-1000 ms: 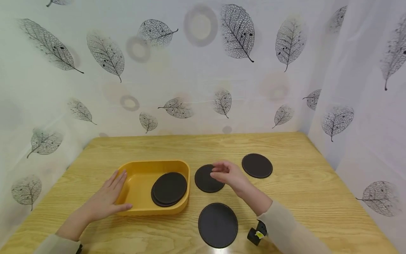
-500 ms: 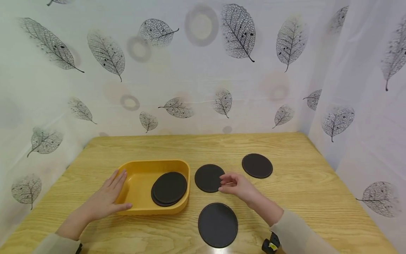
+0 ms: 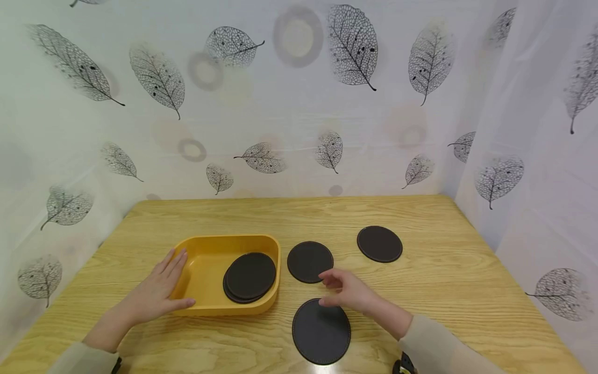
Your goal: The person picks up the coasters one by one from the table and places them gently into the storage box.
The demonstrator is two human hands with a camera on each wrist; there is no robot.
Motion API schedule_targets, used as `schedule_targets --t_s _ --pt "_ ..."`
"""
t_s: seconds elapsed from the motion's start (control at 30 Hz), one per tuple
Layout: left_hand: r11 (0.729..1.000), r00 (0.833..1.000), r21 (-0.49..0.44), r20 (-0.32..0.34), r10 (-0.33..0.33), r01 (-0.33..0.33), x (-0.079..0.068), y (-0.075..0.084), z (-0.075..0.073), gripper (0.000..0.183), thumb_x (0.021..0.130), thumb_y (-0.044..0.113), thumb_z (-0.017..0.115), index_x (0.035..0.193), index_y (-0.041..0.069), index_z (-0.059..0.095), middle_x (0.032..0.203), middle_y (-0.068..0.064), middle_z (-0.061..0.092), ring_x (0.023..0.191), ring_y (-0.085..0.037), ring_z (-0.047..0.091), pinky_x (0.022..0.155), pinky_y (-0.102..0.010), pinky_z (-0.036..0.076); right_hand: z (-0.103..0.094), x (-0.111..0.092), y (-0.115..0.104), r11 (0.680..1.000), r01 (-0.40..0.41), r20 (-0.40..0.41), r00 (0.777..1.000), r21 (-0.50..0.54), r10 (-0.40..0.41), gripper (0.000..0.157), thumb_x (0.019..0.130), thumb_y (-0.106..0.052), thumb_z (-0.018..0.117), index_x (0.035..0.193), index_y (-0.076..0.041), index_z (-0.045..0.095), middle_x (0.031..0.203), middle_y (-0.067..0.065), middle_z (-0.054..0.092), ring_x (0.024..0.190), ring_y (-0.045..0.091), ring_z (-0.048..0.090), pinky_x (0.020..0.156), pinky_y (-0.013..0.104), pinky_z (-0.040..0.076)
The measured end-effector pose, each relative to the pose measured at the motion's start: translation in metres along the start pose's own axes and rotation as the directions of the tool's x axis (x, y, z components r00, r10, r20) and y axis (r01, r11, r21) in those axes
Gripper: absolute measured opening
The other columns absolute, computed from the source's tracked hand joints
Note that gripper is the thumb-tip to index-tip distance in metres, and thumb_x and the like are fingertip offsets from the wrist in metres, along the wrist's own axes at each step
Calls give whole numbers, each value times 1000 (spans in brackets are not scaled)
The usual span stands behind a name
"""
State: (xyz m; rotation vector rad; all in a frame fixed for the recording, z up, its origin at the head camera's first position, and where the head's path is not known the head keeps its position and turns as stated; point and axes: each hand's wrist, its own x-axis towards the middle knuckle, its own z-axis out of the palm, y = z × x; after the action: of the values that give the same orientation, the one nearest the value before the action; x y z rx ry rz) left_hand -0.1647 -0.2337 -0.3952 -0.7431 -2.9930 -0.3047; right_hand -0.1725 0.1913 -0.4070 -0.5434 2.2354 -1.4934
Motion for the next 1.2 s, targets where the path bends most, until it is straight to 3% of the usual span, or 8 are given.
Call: schedule_targets --t_s 0.17,0.6,0.9,1.2 --pt "1000 1000 10 -3 1 0 1 0 0 97 78 56 54 137 -9 14 143 -25 10 130 -39 0 96 -58 19 1 0 6 999 3 32 999 -52 -1 59 74 -13 71 121 8 44 115 19 50 106 36 46 89 48 37" --pt "1000 1000 13 1 -4 4 1 1 -2 96 78 56 55 136 -10 15 142 -25 11 130 -40 2 96 -59 18 4 -4 17 981 100 83 993 -164 -88 69 69 -18 76 123 9 42 122 22 46 112 38 42 93 46 32" --pt "1000 1000 -1 11 -8 8 0 1 -1 96 78 57 53 137 -9 15 143 -25 10 130 -38 -2 96 -59 18 9 -9 18 930 188 142 978 -316 -149 77 65 -29 77 127 -1 42 125 10 45 115 28 40 93 29 35" --pt "1000 1000 -7 4 -12 12 0 0 1 96 78 56 54 137 -9 14 143 -25 10 131 -36 -3 96 -59 18 9 -7 18 935 190 169 975 -300 -144 69 67 -18 76 126 -1 44 122 10 50 110 23 47 90 30 39"
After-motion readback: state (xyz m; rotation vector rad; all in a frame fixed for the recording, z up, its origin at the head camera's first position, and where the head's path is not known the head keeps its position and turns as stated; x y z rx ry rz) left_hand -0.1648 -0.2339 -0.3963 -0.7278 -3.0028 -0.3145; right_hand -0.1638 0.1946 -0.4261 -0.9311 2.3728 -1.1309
